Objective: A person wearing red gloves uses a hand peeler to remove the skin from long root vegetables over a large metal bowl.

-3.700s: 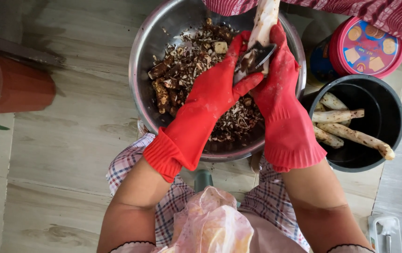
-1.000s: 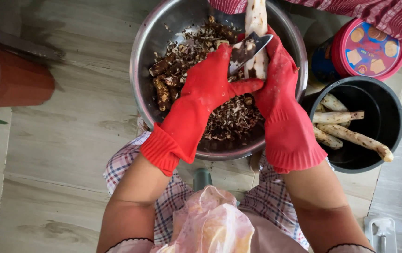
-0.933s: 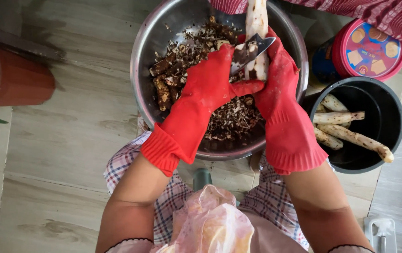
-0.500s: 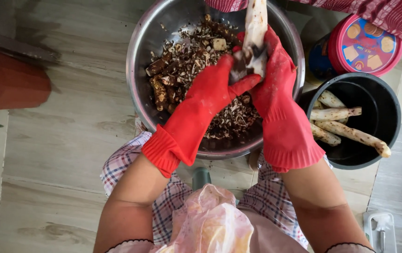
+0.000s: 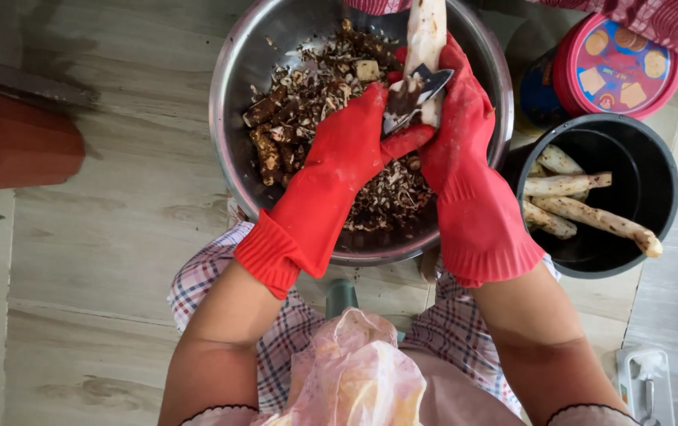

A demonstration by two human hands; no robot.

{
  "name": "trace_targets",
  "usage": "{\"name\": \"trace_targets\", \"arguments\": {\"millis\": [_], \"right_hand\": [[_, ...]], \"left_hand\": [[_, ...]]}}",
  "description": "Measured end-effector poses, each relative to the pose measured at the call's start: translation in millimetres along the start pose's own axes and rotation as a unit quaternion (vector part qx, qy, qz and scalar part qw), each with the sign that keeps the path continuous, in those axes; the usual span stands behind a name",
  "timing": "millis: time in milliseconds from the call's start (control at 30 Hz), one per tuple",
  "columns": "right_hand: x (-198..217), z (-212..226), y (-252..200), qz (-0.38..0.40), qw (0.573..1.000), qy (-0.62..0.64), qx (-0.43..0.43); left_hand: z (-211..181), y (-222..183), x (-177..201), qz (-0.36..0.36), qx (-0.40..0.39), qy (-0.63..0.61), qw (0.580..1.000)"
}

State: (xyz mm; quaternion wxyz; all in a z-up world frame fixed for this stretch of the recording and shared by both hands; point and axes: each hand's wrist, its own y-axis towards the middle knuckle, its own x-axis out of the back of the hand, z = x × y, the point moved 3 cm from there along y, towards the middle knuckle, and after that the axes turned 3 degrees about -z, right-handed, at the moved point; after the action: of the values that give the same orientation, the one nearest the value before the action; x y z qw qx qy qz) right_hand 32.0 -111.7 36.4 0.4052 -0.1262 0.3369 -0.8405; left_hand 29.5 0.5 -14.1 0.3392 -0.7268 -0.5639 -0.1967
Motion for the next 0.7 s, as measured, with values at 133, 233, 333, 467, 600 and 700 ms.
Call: {"name": "trace_targets", "arguments": {"millis": [133, 233, 333, 467, 600, 700], "right_hand": [[2.8, -35.1, 65.5, 0.045, 0.996, 0.039, 0.072], [4.9, -35.7, 60.3, 0.035, 0.994, 0.085, 0.06], [5.8, -39.2, 47.2, 0.088, 0.98, 0.174, 0.045], [20.4, -40.2, 42.7, 0.006, 0.994, -0.012, 0.108], [12.9, -45.6, 50.8, 0.038, 0.981, 0.187, 0.03], [26.6, -46.7, 112.2, -0.08, 0.975, 0.202, -0.048]], "left_hand": [[16.9, 4.4, -17.8, 0.015, 0.003, -0.022, 1.0], [20.4, 3.6, -24.5, 0.01, -0.009, -0.029, 0.999], [17.6, -3.0, -19.5, 0.028, -0.003, -0.051, 0.998], [23.5, -3.6, -31.9, 0.051, 0.023, -0.047, 0.997], [16.3, -12.5, -41.8, 0.042, 0.0, -0.079, 0.996], [1.9, -25.4, -17.2, 0.05, -0.007, -0.152, 0.987]]}}
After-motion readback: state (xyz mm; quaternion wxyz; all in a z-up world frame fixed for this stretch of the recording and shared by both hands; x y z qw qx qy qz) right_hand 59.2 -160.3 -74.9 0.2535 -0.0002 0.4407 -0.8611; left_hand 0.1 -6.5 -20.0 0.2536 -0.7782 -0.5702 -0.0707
